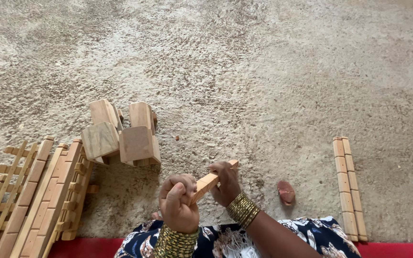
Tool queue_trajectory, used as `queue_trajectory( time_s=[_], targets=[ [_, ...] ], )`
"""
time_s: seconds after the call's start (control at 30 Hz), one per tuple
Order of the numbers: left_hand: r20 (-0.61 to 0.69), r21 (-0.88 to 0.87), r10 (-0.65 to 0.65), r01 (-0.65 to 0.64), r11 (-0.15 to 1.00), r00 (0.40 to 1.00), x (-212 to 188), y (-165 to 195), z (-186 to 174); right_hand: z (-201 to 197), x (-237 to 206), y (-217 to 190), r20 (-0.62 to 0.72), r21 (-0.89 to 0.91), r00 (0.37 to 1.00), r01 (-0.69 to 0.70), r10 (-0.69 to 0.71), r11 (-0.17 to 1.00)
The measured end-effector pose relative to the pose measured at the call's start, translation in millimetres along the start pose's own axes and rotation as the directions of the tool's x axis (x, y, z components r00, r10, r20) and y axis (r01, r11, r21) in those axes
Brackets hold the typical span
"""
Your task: The person sits on the floor and smooths a small wooden block using a sanding stone. They rotate the block to sand multiple sides and edges, then place it aside and pick up another block to continue sanding.
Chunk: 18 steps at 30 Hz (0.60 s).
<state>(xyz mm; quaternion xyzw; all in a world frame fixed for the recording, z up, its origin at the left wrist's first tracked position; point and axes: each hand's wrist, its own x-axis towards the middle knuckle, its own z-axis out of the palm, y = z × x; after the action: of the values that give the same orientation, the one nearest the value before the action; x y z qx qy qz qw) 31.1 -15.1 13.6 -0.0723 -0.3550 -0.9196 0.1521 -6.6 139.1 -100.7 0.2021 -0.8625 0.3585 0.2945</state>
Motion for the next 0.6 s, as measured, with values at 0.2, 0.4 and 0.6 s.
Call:
queue_trajectory(
  time_s=[0.2,0.4,0.6],
  targets=[
    [-0.064,0.135,-0.104,0.112,0.984,0.992,-7,2,11,-6,0,19,0.072,0.126,0.851,-0.525,0.52,0.842],
    [-0.083,0.136,-0.097,0.108,0.985,0.992,-5,-4,8,-7,8,12,-0.003,0.076,0.964,-0.266,0.267,0.961],
    [-0.219,0.037,-0.08,0.09,0.995,0.973,2,-4,4,-16,22,-63,-0.111,0.32,0.993,0.081,-0.047,0.944]
  ],
)
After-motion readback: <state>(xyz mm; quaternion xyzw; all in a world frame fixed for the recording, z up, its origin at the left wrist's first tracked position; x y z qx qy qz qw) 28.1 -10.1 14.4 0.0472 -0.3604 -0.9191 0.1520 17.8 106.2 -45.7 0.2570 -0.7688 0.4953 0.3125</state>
